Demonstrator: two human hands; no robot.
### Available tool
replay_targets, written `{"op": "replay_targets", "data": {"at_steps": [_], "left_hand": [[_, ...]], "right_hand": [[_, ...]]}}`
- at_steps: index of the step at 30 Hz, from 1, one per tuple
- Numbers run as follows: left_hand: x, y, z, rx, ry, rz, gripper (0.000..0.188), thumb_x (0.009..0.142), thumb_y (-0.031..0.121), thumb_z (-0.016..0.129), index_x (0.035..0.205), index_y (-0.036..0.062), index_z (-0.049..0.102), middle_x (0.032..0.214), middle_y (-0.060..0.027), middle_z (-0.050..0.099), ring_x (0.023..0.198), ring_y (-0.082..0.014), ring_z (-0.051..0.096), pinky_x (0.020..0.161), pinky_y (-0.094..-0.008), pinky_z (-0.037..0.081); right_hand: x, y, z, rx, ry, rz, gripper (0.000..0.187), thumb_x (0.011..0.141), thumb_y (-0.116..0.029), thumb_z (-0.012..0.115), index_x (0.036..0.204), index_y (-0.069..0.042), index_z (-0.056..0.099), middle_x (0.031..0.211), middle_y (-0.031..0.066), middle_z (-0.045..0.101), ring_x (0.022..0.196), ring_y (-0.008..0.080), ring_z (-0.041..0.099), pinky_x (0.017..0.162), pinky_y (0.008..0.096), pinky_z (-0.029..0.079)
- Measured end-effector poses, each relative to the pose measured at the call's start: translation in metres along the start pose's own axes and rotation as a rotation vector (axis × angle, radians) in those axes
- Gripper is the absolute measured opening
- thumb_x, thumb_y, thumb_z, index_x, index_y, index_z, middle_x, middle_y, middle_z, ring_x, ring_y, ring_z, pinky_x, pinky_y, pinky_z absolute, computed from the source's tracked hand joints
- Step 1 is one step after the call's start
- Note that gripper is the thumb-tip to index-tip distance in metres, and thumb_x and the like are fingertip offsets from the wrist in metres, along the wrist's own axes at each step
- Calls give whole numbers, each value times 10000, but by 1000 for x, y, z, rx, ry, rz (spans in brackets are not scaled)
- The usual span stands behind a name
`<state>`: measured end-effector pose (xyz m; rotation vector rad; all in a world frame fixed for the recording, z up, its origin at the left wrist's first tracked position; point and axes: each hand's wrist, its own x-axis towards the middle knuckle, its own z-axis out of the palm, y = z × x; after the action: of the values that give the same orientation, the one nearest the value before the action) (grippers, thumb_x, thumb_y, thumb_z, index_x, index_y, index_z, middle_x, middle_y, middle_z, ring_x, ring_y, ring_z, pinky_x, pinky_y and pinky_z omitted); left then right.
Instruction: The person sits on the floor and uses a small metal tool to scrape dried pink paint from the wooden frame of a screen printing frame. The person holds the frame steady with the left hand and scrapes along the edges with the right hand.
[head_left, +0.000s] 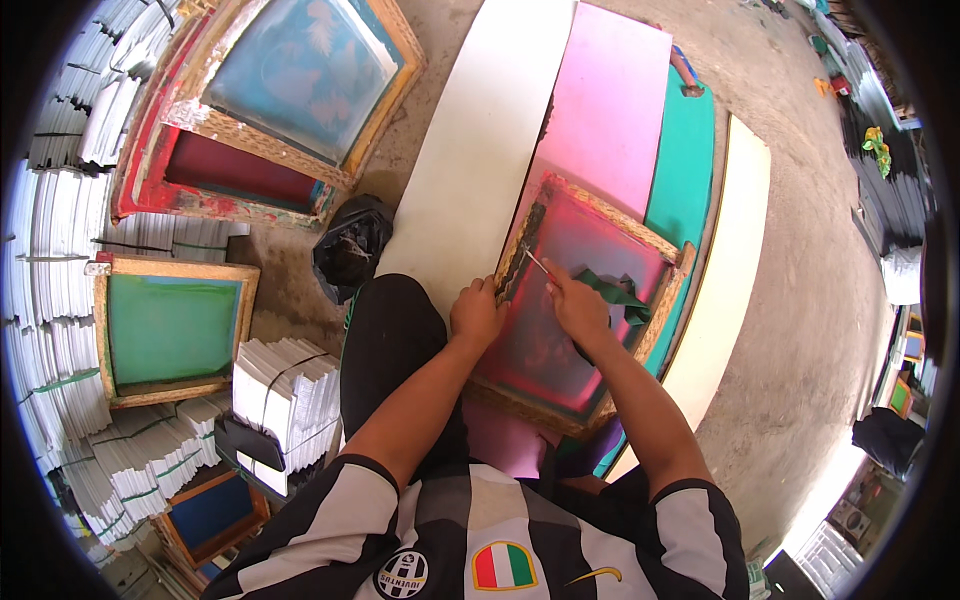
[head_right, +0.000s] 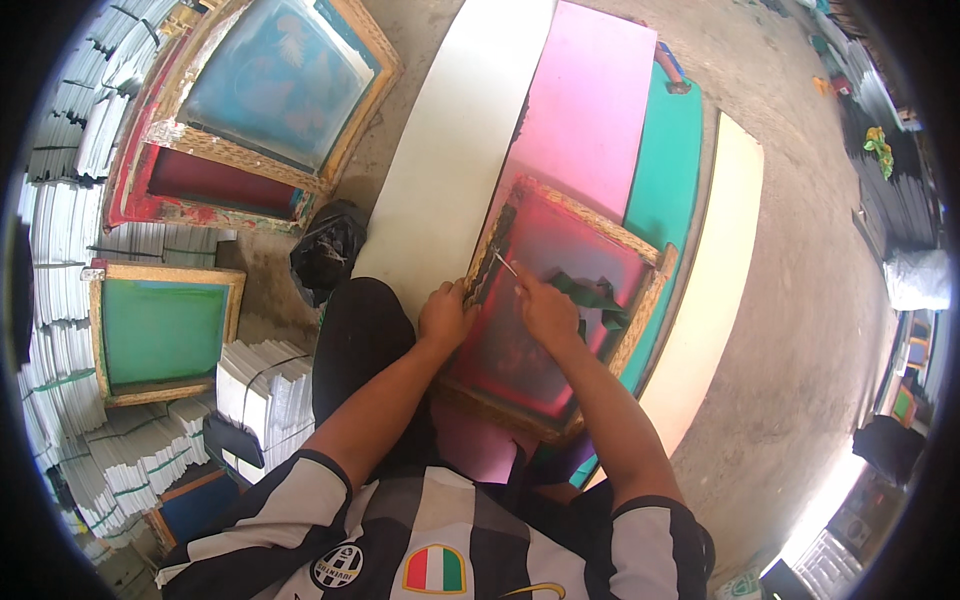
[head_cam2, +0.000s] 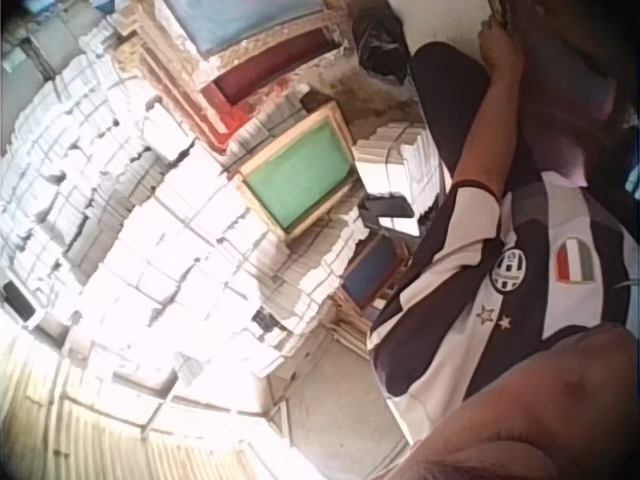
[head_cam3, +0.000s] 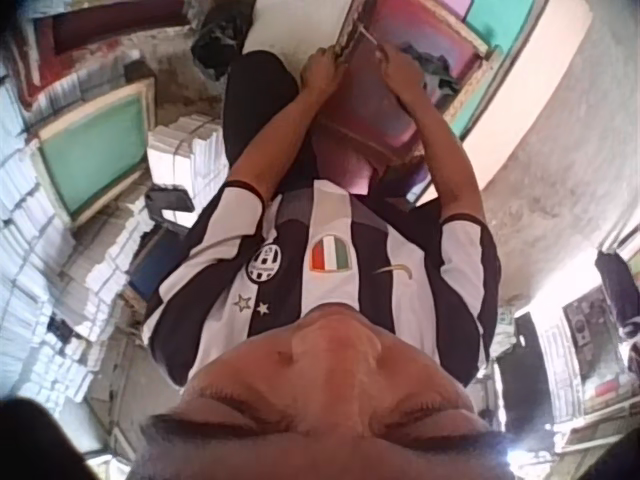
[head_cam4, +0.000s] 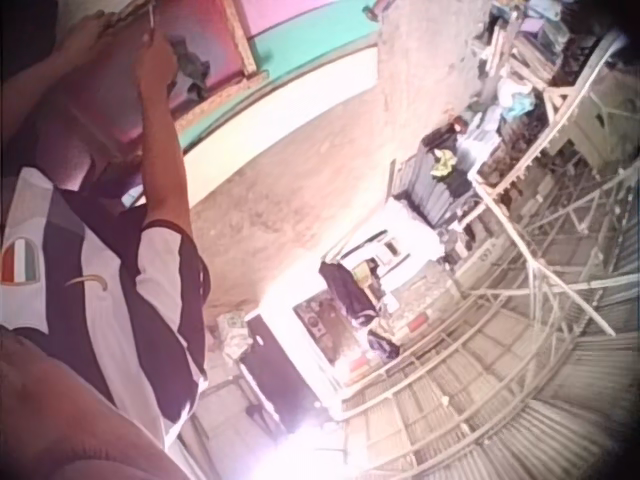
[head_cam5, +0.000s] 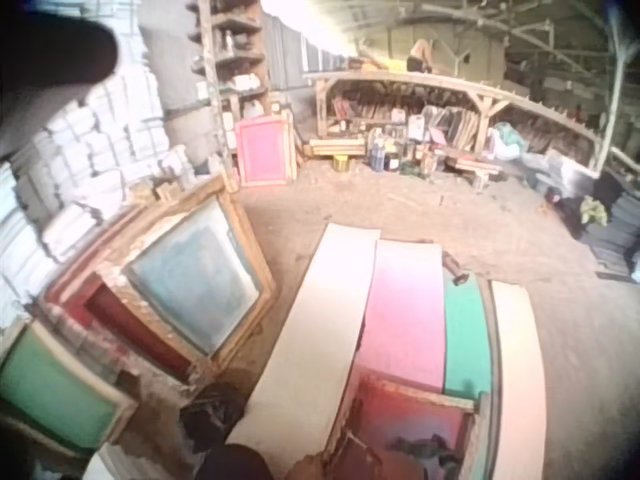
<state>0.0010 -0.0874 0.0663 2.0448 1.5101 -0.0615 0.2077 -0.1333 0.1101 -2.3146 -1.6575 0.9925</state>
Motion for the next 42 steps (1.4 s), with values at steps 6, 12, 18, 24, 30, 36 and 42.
{"op": "replay_targets", "data": {"at_steps": [6, 12, 18, 24, 30, 36, 42], "left_hand": [[1, 2, -8, -56, -34, 0, 541, 883, 311, 792, 1310, 35, 607, 1168, -158, 656, 1068, -365, 661, 885, -494, 575], [5, -2, -12, -76, -78, -11, 493, 886, 325, 791, 1256, 30, 650, 1138, -159, 671, 1056, -362, 679, 887, -487, 573], [9, -3, -17, -117, -73, 38, 448, 857, 306, 804, 1203, 43, 693, 1064, -175, 693, 995, -386, 699, 879, -492, 564], [12, -8, -6, -122, -45, 51, 438, 848, 303, 806, 1195, 57, 701, 1026, -175, 696, 963, -393, 700, 863, -498, 554], [10, -5, -18, -139, -68, 45, 422, 854, 297, 797, 1160, 23, 700, 1068, -181, 697, 994, -397, 702, 883, -497, 569], [14, -1, -15, -132, -90, 33, 431, 853, 297, 792, 1178, 32, 695, 1061, -180, 692, 993, -399, 698, 874, -508, 566], [8, -4, -20, -153, -71, 20, 433, 852, 303, 794, 1194, 55, 697, 1052, -172, 688, 989, -399, 694, 865, -513, 564]], "right_hand": [[0, -2, 6, -8, 32, -4, 410, 1059, -333, 525, 1467, -328, 562, 943, 232, 725, 867, 481, 696, 773, 583, 550], [2, -10, 0, -47, 7, -11, 426, 1057, -301, 515, 1480, -287, 559, 938, 231, 726, 867, 474, 705, 765, 582, 553], [7, -31, 8, -232, -33, 99, 447, 1053, -275, 506, 1499, -272, 538, 932, 239, 730, 884, 445, 720, 786, 570, 567], [19, 6, 32, 111, 66, -52, 464, 1043, -264, 533, 1507, -272, 548, 961, 241, 730, 883, 450, 714, 781, 552, 568], [7, -7, 16, 71, -42, 39, 408, 1051, -279, 544, 1452, -250, 614, 1086, 237, 735, 935, 451, 715, 840, 506, 564], [29, 49, 74, 526, 252, -278, 421, 1056, -264, 552, 1473, -297, 593, 1090, 200, 745, 905, 417, 721, 787, 501, 566], [12, 12, 32, -73, 80, -74, 469, 1029, -256, 594, 1491, -335, 571, 1008, 198, 739, 837, 426, 712, 750, 479, 577]]}}
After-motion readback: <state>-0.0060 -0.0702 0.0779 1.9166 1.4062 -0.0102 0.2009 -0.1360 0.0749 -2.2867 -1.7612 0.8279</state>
